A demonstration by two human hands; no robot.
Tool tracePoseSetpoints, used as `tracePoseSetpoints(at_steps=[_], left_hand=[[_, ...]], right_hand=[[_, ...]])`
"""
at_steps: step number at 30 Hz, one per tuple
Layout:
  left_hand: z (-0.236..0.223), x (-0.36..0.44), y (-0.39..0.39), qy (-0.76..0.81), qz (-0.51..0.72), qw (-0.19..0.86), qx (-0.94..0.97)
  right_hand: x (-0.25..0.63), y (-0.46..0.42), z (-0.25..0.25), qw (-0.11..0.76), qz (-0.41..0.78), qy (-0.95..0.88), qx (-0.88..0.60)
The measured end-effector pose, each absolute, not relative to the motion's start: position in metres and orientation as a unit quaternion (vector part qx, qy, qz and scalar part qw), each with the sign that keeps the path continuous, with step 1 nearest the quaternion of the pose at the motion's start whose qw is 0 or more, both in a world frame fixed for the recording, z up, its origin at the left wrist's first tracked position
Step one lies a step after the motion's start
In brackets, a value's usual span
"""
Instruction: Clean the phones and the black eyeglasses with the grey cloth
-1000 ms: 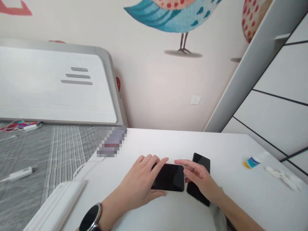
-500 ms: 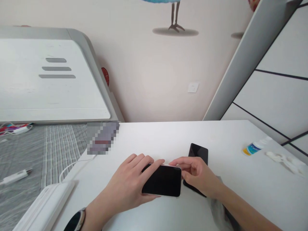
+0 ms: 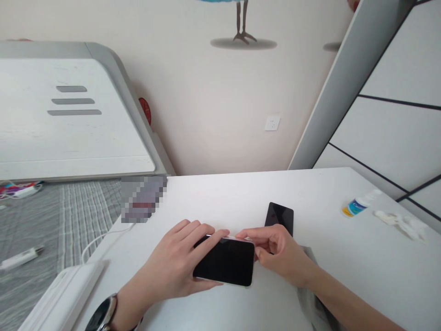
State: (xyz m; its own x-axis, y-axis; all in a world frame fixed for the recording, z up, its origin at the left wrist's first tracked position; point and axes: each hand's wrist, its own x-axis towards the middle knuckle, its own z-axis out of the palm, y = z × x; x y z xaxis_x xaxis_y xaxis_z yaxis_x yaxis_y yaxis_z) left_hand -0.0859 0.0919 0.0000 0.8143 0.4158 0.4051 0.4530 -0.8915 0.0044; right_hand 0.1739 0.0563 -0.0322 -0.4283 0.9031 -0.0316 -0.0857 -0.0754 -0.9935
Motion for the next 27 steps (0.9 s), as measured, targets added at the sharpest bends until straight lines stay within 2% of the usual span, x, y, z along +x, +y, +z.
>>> tracePoseSetpoints(at_steps=[8, 13, 18, 27], left_hand=[[0.001, -0.087, 0.09, -0.236, -0.213, 0.041, -0.947], [-0.006, -0.091, 0.096, -0.302, -0.189, 0.034, -0.934], [-0.012, -0.089, 0.098, -0.363, -0.194, 0.034, -0.911], [-0.016, -0.081, 0.092, -0.387, -0.201, 0.044, -0.899]], right_hand=[[0.17, 0.057, -0.032, 0.421, 0.62, -0.537, -0.387], [0.171, 0.065, -0.04, 0.433, 0.698, -0.48, -0.309], [0.168, 0.066, -0.044, 0.405, 0.743, -0.47, -0.25], [0.165, 0.062, -0.042, 0.414, 0.704, -0.499, -0.29]])
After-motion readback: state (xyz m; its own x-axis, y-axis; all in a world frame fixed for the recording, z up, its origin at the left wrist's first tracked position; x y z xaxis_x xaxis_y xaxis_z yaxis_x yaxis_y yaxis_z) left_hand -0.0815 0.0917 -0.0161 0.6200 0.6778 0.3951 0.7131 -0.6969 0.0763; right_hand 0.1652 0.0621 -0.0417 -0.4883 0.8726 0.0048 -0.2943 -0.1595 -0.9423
